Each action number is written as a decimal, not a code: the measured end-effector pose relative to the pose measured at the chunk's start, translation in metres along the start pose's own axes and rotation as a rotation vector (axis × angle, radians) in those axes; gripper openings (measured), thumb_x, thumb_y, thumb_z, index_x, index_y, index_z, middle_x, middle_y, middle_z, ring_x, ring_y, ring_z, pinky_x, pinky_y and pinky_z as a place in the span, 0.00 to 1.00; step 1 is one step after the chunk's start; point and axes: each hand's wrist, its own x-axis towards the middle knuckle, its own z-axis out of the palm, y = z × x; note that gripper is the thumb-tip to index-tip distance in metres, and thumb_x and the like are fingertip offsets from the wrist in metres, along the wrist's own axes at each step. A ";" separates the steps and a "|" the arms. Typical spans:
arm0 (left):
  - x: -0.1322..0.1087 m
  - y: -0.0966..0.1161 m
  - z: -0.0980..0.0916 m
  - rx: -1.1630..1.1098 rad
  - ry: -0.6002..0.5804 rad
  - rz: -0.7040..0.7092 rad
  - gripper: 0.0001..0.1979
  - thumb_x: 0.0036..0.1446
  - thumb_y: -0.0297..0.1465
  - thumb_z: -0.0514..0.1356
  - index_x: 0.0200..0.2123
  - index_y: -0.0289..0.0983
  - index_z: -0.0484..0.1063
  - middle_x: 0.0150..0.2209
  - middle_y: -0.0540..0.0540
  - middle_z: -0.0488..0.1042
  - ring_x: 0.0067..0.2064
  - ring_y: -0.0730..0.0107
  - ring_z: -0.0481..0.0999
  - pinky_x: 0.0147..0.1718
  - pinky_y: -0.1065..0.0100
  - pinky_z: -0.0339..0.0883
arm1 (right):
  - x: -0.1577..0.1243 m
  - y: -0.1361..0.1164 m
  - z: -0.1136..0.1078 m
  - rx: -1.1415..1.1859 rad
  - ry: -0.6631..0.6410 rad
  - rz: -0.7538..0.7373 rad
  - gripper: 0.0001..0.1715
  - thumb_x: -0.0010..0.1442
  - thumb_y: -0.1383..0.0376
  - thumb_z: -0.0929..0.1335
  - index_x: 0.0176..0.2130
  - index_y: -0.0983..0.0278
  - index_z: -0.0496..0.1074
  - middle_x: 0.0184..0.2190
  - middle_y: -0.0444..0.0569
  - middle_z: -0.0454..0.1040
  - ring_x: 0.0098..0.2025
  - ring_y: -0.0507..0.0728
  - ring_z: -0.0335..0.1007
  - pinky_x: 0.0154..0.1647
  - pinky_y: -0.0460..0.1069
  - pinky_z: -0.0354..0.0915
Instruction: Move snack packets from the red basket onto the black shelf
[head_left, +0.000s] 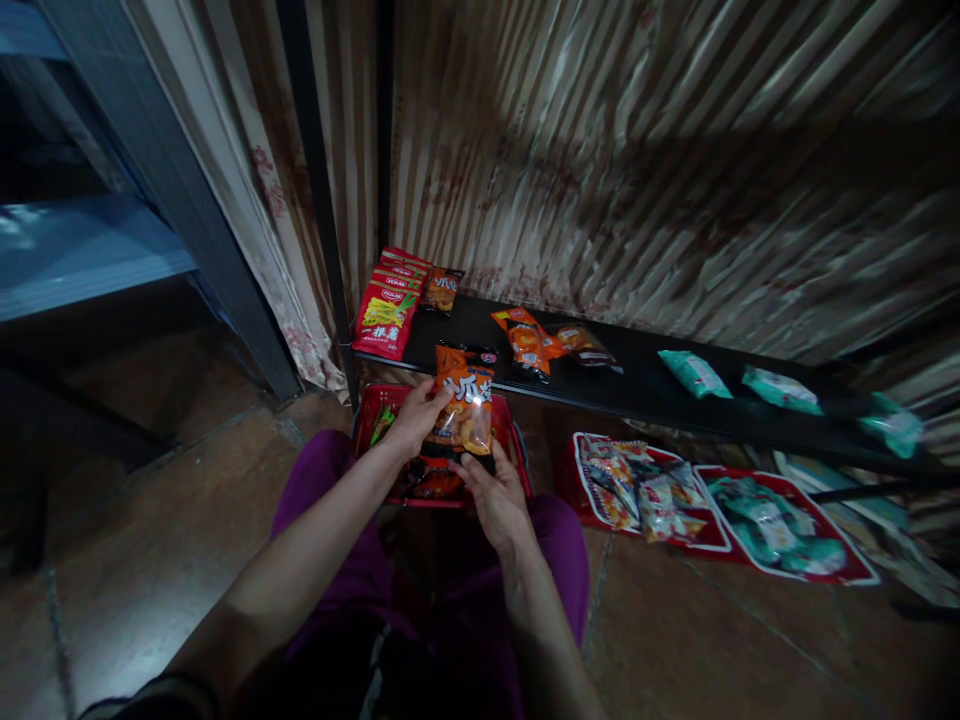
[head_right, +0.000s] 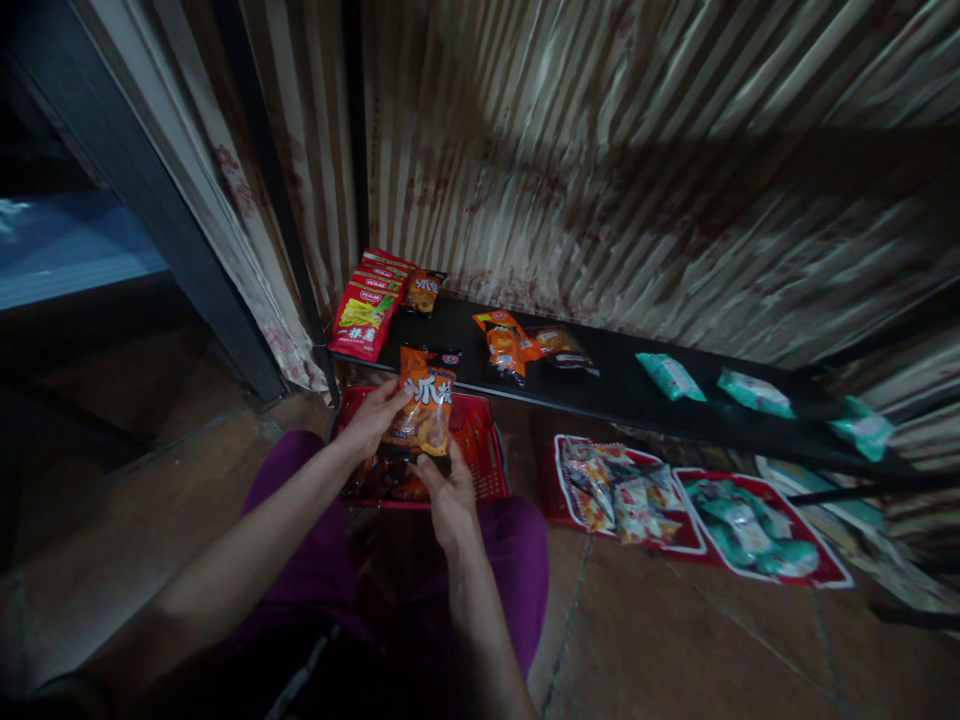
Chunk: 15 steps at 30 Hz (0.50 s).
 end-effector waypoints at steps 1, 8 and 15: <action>-0.001 0.000 0.001 0.009 0.002 0.012 0.18 0.48 0.40 0.65 0.41 0.36 0.72 0.38 0.45 0.78 0.38 0.67 0.76 0.38 0.68 0.69 | 0.000 0.000 0.000 0.014 -0.005 0.005 0.25 0.42 0.66 0.76 0.43 0.57 0.73 0.43 0.43 0.76 0.43 0.53 0.73 0.46 0.51 0.71; -0.005 0.002 -0.002 -0.011 -0.005 0.036 0.18 0.49 0.41 0.65 0.42 0.38 0.73 0.42 0.46 0.78 0.44 0.64 0.75 0.45 0.66 0.66 | 0.004 0.004 -0.003 0.002 0.113 0.037 0.27 0.39 0.62 0.78 0.42 0.57 0.75 0.45 0.45 0.77 0.45 0.56 0.74 0.43 0.52 0.72; -0.008 -0.003 -0.014 0.044 -0.147 0.101 0.19 0.51 0.39 0.63 0.46 0.39 0.72 0.47 0.45 0.76 0.46 0.64 0.74 0.47 0.65 0.66 | 0.027 -0.015 0.000 0.040 0.141 -0.108 0.29 0.47 0.56 0.75 0.49 0.56 0.71 0.48 0.45 0.76 0.49 0.54 0.72 0.47 0.48 0.69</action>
